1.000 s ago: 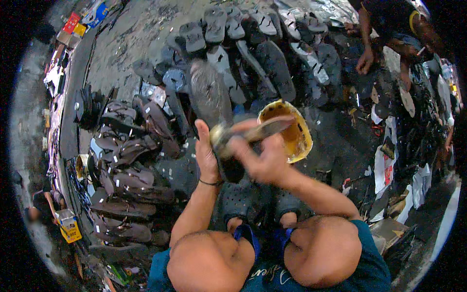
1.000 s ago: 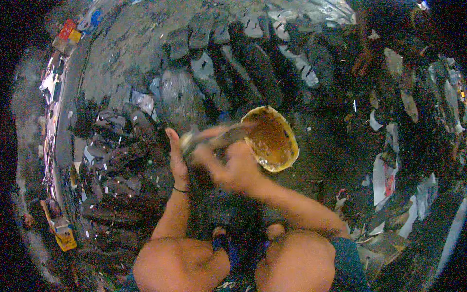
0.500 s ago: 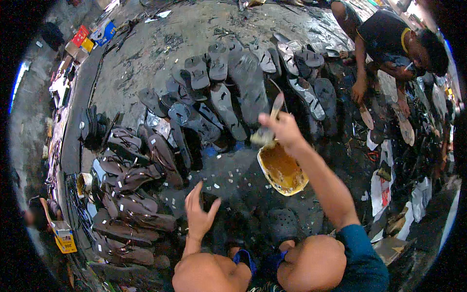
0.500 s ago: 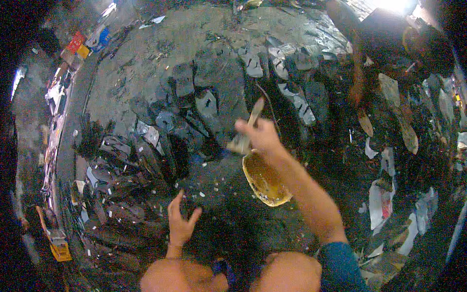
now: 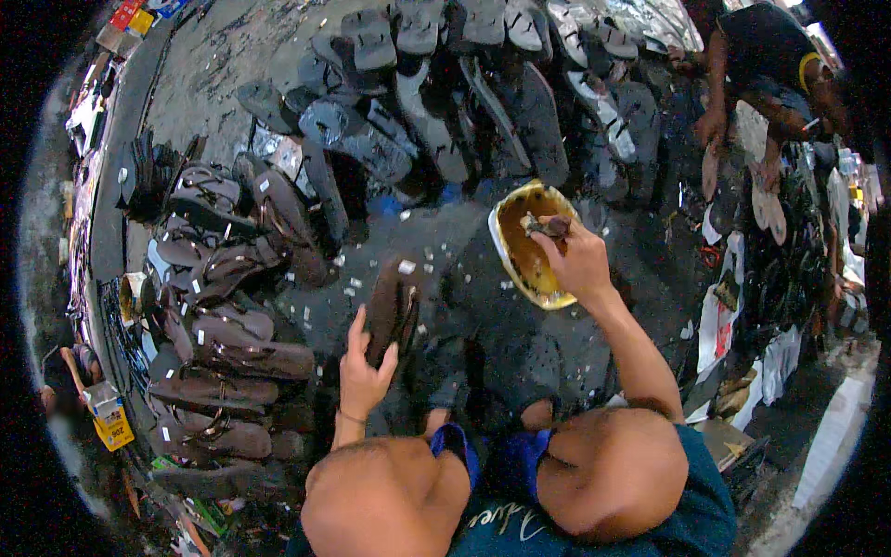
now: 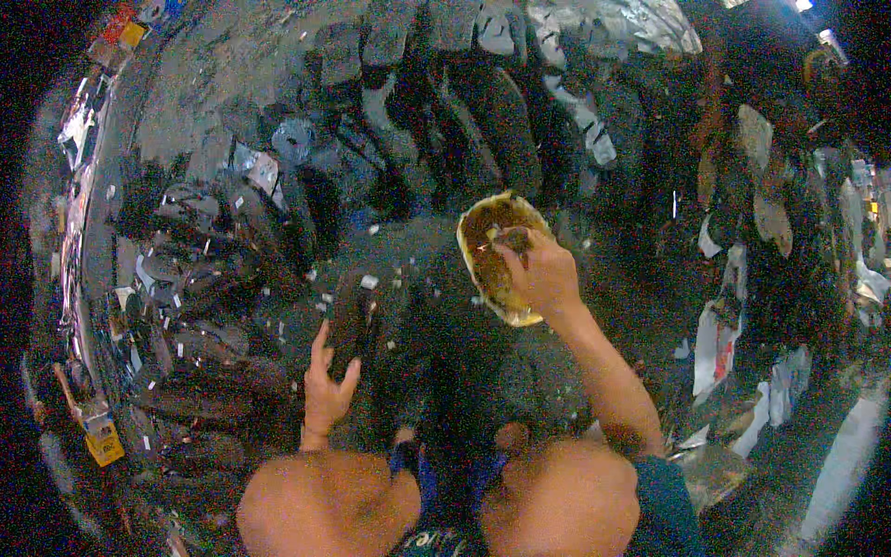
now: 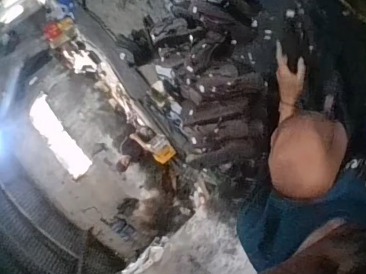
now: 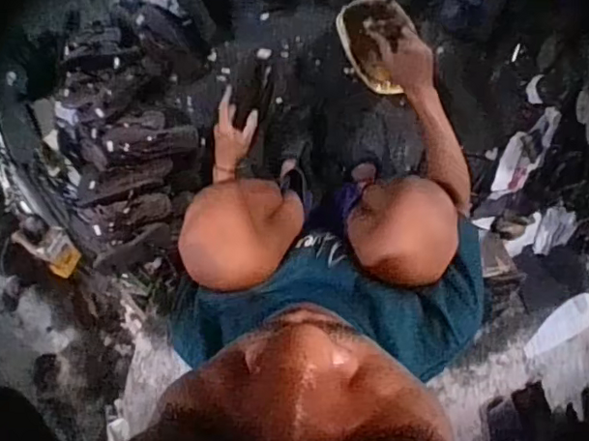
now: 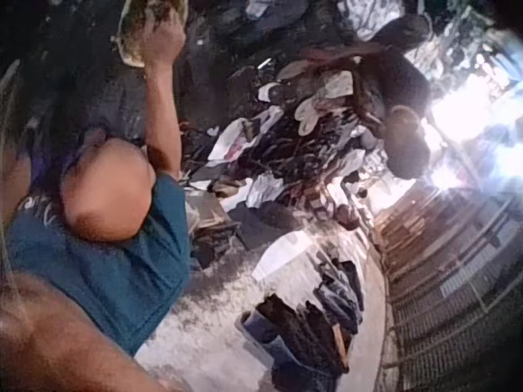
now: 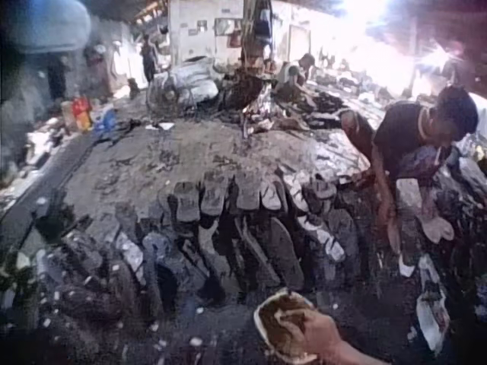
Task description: The person sits on the ground and applies a brown adhesive to the soles of multiple black sandals using a brush. They repeatedly dip the brush into a container and spread the glue across the sole surface, then place each treated sandal back into a pile.
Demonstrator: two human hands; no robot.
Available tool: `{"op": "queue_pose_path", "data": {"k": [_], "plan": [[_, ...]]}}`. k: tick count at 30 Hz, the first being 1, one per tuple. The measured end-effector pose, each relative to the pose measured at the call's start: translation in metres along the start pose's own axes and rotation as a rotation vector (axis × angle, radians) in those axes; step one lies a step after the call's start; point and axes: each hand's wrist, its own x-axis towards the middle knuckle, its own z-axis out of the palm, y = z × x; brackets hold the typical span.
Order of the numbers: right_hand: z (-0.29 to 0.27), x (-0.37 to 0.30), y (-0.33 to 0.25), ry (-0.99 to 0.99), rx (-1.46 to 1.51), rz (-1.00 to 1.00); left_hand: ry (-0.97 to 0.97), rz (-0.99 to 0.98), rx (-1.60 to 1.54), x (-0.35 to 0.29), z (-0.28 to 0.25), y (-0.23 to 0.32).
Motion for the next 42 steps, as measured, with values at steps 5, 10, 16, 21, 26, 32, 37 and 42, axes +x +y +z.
{"op": "queue_pose_path", "data": {"k": [5, 10, 16, 21, 26, 32, 37, 42], "plan": [[-0.042, -0.008, -0.029, -0.192, -0.161, 0.153, 0.131, 0.324, 0.586, 0.011, -0.005, -0.063], [-0.070, -0.059, -0.009, -0.413, -0.130, 0.287, 0.236, 0.144, 0.325, -0.012, 0.016, -0.046], [-0.073, -0.063, -0.026, -0.703, 0.265, 0.404, -0.086, 0.477, 0.598, 0.029, 0.045, -0.043], [-0.038, -0.033, -0.069, -0.281, 0.781, 0.250, -0.195, 0.539, 0.405, 0.087, 0.060, -0.015], [0.013, 0.008, -0.117, -0.085, 0.571, -0.137, -0.218, -0.229, -1.109, 0.088, 0.053, 0.045], [0.014, -0.005, -0.135, -0.212, 0.612, -0.185, -0.304, -0.031, -1.270, 0.082, 0.034, 0.013], [0.004, 0.023, -0.130, 0.006, 0.584, -0.129, -0.088, -0.102, -1.001, 0.068, 0.058, 0.049], [0.004, 0.004, -0.140, 0.065, 0.570, -0.206, 0.069, 0.021, -0.889, 0.068, 0.061, 0.037]]}}
